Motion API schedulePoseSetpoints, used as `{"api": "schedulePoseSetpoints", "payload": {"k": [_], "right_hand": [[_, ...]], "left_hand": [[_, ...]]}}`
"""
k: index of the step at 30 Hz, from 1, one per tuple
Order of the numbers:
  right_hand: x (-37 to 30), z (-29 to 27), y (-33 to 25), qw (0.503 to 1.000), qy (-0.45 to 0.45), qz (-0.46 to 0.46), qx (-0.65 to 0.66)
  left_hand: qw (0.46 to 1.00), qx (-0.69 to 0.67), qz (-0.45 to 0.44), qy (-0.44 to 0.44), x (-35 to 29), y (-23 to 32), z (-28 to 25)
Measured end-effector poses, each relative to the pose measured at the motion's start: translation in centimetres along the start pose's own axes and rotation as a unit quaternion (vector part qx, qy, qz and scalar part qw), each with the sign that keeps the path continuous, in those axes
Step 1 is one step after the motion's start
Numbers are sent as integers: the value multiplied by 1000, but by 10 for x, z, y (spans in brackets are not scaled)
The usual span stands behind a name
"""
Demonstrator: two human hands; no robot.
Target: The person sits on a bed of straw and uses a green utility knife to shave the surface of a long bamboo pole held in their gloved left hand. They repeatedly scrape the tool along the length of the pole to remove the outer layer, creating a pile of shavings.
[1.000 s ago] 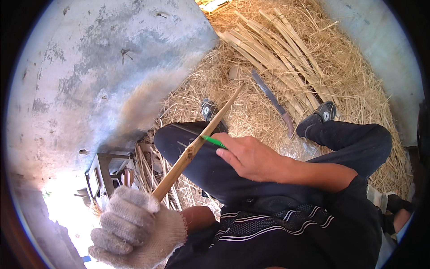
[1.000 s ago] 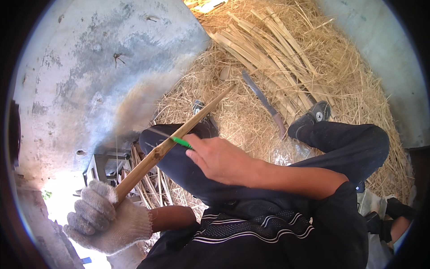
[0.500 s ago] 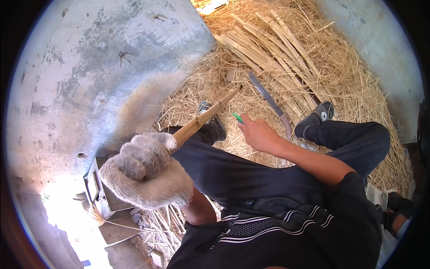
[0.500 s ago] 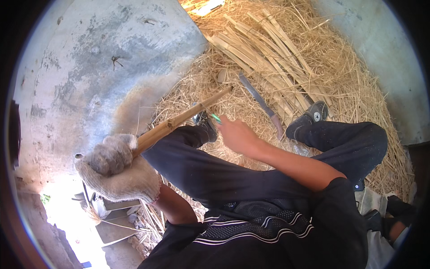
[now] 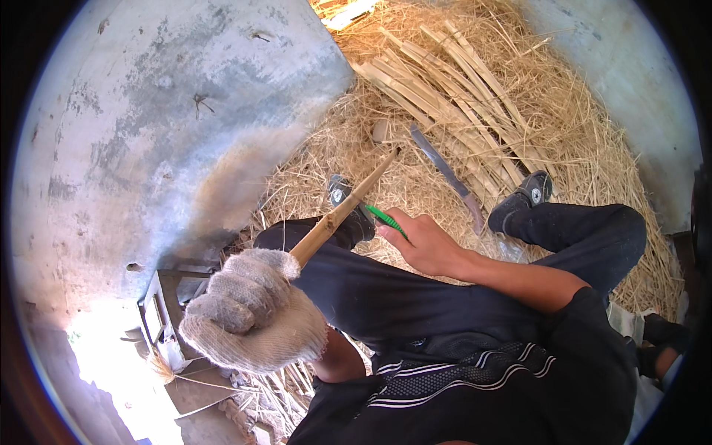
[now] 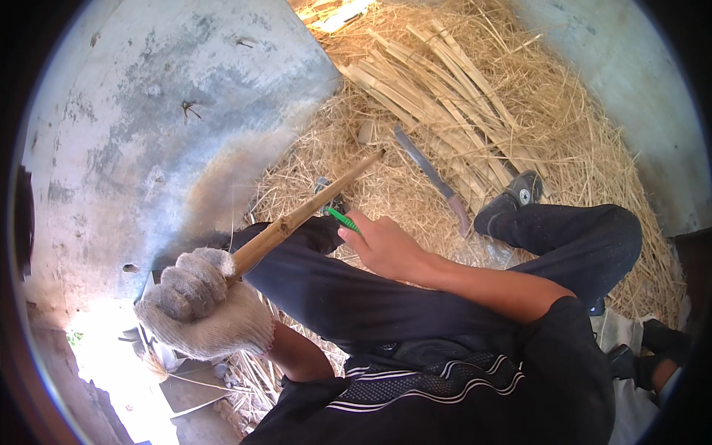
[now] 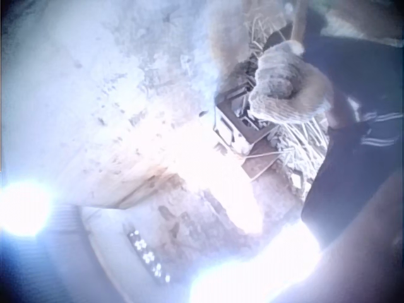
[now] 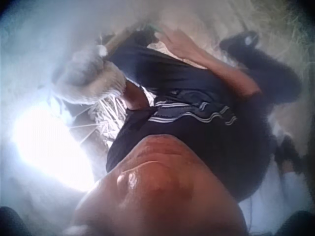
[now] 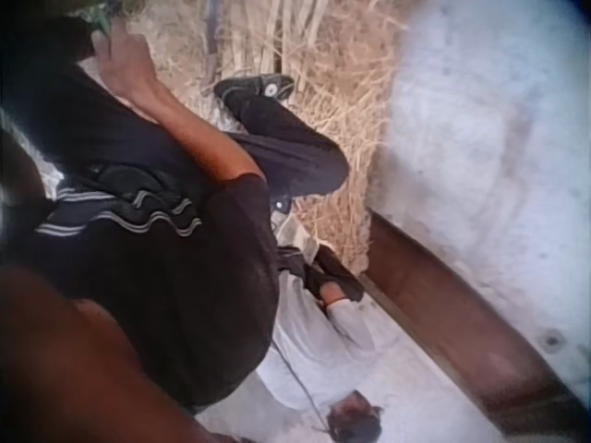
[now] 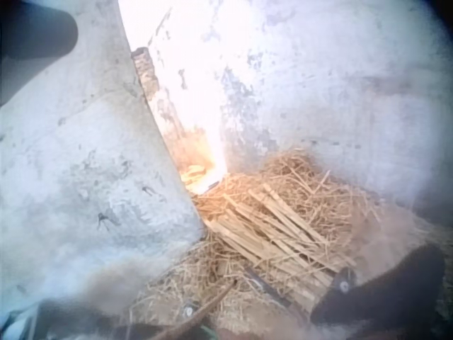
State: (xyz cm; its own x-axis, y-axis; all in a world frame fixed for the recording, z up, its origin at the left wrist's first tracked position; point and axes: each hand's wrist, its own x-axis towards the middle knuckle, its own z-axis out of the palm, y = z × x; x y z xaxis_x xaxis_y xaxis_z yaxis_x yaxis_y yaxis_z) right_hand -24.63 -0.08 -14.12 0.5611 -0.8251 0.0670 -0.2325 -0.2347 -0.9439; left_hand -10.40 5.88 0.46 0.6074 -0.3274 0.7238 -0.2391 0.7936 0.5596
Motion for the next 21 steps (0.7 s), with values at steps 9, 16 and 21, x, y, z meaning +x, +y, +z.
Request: {"api": "schedulePoseSetpoints", "payload": {"k": [9,16,21], "right_hand": [[7,-7,-2,983,-46,63,-167],[15,-3,14,983,-47,107,-145],[14,-4,24,974,-86,44,207]], "left_hand": [[999,-51,-8,15,-4,-3,7],[998,-11,-16,-53,0,1,6],[997,-50,-23,-61,3,-5,-4]]}}
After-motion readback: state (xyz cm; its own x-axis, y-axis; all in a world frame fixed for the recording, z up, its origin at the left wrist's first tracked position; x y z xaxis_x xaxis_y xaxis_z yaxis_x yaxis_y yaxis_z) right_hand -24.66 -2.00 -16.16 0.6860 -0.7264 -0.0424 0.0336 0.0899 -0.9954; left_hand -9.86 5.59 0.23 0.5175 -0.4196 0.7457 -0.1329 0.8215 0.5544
